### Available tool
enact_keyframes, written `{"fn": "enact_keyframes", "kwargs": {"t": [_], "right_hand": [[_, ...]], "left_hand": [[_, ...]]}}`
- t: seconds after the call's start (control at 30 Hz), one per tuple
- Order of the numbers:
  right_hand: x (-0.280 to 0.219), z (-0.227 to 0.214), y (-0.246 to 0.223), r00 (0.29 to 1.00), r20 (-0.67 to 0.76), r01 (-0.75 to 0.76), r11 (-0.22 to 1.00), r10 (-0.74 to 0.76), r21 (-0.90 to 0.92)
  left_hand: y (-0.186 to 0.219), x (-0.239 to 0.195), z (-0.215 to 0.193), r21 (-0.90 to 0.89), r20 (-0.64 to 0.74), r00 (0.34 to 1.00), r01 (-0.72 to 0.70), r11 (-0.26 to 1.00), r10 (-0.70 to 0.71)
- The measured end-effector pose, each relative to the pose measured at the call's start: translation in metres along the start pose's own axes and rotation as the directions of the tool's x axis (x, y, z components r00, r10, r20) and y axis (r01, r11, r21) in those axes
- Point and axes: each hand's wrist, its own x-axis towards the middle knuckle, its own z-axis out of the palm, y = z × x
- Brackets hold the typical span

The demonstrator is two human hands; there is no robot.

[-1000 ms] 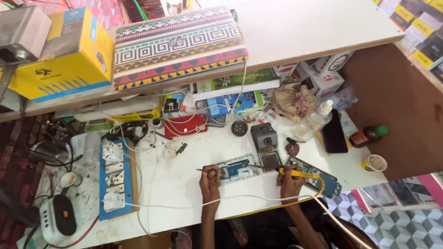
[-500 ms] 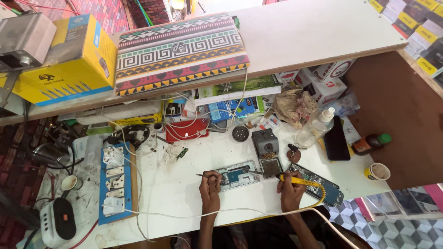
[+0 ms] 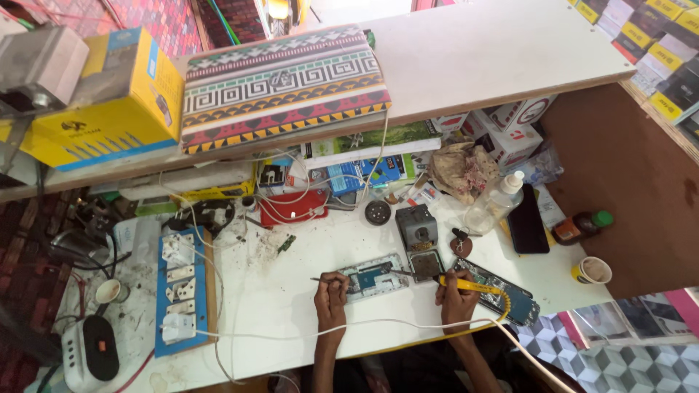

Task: The person uses a soldering iron and tweezers to work on a small circuit board placed on a cluttered workbench. They repeatedly apply the soldering iron to specific points on the board while holding it steady with tweezers. The task continues without visible completion or final placement of the board.

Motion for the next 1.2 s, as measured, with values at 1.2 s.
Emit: {"fn": "enact_keyframes", "kwargs": {"t": [1.2], "right_hand": [[0.006, 0.002, 0.004, 1.0, 0.008, 0.02, 0.999, -0.02, 0.036]], "left_hand": [[0.008, 0.004, 0.006, -0.026, 0.012, 0.997, -0.073, 0.997, 0.073]]}}
